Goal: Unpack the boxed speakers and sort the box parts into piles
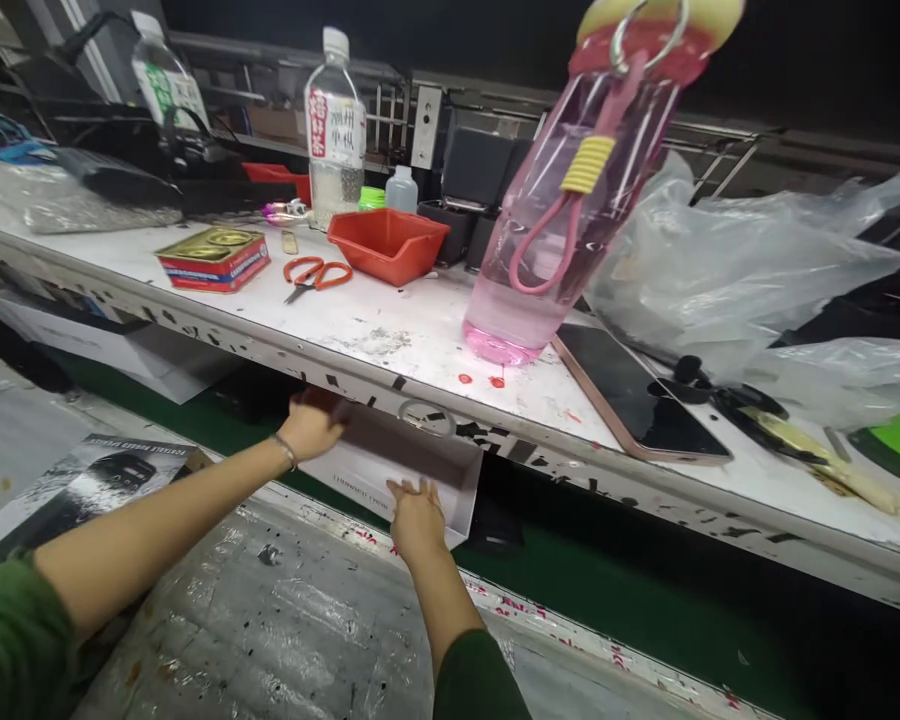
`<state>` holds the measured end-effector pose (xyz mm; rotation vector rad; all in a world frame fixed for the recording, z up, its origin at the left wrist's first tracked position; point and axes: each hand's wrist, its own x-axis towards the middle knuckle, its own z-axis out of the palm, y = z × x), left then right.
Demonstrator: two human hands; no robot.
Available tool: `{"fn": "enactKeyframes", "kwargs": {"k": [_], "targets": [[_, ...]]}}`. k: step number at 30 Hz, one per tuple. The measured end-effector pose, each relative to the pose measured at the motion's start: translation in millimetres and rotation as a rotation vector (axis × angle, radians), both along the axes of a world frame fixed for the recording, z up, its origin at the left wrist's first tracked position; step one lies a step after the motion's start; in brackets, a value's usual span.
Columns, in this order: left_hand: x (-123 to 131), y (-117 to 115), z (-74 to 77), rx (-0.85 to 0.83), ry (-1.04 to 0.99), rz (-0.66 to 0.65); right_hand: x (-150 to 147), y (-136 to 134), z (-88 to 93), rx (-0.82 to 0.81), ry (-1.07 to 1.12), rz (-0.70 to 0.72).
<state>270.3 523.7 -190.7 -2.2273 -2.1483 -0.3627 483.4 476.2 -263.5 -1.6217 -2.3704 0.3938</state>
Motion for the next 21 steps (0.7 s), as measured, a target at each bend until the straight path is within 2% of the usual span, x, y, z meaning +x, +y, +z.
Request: {"fn": "enactKeyframes", "kwargs": {"k": [3, 6, 8, 10, 12, 14, 15, 17, 19, 21], "targets": [[1, -48, -31.9, -0.064, 0.019, -0.045, 10, -10, -0.7, 0.072, 0.109, -0.061], [17, -82, -70.4, -0.233, 0.028, -0.153, 48, -55, -24.4, 0.173, 0.331, -0.147], [37, -96, -92.6, -0.254, 0.045, -0.190, 95, -99, -47.7, 0.294, 0.460, -0.281], [64, -106, -109.7, -0.233, 0.043, -0.241, 156, -153, -64.7, 0.473, 0.556, -0.497], [102, -114, -120.0, -0.226, -0.002, -0.373, 224, -217, -66.5, 0.655, 0.575, -0.783], [154, -126, -119.8, -0.241, -0.082, -0.577, 289, -283, -52.9, 0.834, 0.537, -1.109], [184, -135, -114.7, -0.256, -0.126, -0.685, 318, -314, -42.7, 0.927, 0.528, -1.267], [254, -163, -94.7, -0.306, -0.202, -0.885, 369, -365, -22.8, 1.074, 0.627, -1.513], [332, -199, -65.8, -0.343, -0.251, -1.078, 411, -396, -10.5, 1.081, 0.827, -1.615], [412, -236, -34.5, -0.298, -0.312, -1.290, 444, -405, -7.7, 0.956, 1.054, -1.600]]}}
